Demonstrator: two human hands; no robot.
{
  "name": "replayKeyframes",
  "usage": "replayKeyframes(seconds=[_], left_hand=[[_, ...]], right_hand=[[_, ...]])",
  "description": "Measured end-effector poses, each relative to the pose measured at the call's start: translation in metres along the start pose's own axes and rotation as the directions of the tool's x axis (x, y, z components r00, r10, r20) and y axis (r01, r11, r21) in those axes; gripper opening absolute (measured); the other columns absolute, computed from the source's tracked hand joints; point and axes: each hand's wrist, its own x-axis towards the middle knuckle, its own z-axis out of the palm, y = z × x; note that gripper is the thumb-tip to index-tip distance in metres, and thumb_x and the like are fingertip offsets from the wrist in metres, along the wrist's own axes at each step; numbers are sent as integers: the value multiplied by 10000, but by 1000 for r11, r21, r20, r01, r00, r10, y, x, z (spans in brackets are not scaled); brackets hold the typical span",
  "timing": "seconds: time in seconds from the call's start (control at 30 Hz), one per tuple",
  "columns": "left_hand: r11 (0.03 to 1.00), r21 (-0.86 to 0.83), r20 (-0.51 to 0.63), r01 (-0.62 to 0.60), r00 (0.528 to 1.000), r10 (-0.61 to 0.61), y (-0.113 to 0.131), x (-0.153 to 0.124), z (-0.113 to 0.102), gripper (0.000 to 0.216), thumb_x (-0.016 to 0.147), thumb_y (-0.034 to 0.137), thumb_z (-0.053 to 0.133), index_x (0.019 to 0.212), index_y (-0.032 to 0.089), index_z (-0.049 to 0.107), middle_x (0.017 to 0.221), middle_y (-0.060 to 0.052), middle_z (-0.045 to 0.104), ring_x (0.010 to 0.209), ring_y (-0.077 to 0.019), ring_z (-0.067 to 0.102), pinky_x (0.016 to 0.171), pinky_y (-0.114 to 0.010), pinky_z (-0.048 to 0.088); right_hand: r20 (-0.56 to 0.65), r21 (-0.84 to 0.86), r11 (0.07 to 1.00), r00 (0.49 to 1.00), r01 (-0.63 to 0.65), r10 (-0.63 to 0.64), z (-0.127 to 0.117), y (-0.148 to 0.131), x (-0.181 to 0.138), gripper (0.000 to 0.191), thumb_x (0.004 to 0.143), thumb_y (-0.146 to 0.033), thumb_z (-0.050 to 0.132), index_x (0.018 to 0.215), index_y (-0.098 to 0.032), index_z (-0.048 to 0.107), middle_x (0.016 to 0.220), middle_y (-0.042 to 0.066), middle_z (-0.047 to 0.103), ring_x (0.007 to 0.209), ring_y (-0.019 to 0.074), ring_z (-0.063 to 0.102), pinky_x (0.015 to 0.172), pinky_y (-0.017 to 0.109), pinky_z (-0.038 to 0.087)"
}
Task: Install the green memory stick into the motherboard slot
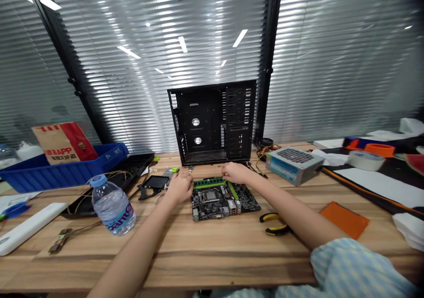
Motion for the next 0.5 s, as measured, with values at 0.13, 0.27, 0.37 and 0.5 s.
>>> replayKeyframes(seconds=[0.13, 0.27, 0.37, 0.5], left_hand=[[1000, -2, -3, -6, 1000, 6, 0, 0, 0, 182, 901, 193, 466, 880, 174, 646, 976, -113, 686, 963, -274, 611, 861, -414, 418], [1000, -2, 6, -3, 1000, 3, 0, 0, -1, 186, 904, 195, 462, 884, 173, 645, 977, -109, 690, 960, -274, 614, 859, -415, 417], [1000, -1, 14, -4, 1000, 5, 0, 0, 0, 190, 908, 189, 449, 890, 169, 638, 982, -108, 692, 971, -277, 616, 862, -422, 417], [1000, 7, 1, -2, 1000, 2, -1, 0, 2, 188, 915, 187, 439, 895, 177, 626, 1003, -110, 693, 990, -271, 620, 869, -417, 414]], right_hand=[[23, -5, 1000, 1000, -16, 17, 2, 1, 0, 173, 891, -236, 609, 974, -184, 751, 1077, 92, 709, 973, 214, 670, 723, 227, 480], [28, -13, 1000, 999, -16, 16, 3, 1, 1, 183, 892, -235, 599, 978, -185, 753, 1074, 91, 716, 973, 218, 672, 724, 230, 482], [19, -19, 1000, 1000, -8, 8, 4, 2, 1, 183, 887, -233, 598, 972, -185, 753, 1070, 91, 719, 971, 221, 672, 724, 234, 482], [6, -32, 999, 1000, -2, 3, 6, 4, 3, 188, 887, -237, 590, 970, -196, 753, 1070, 91, 717, 980, 216, 669, 737, 235, 484]])
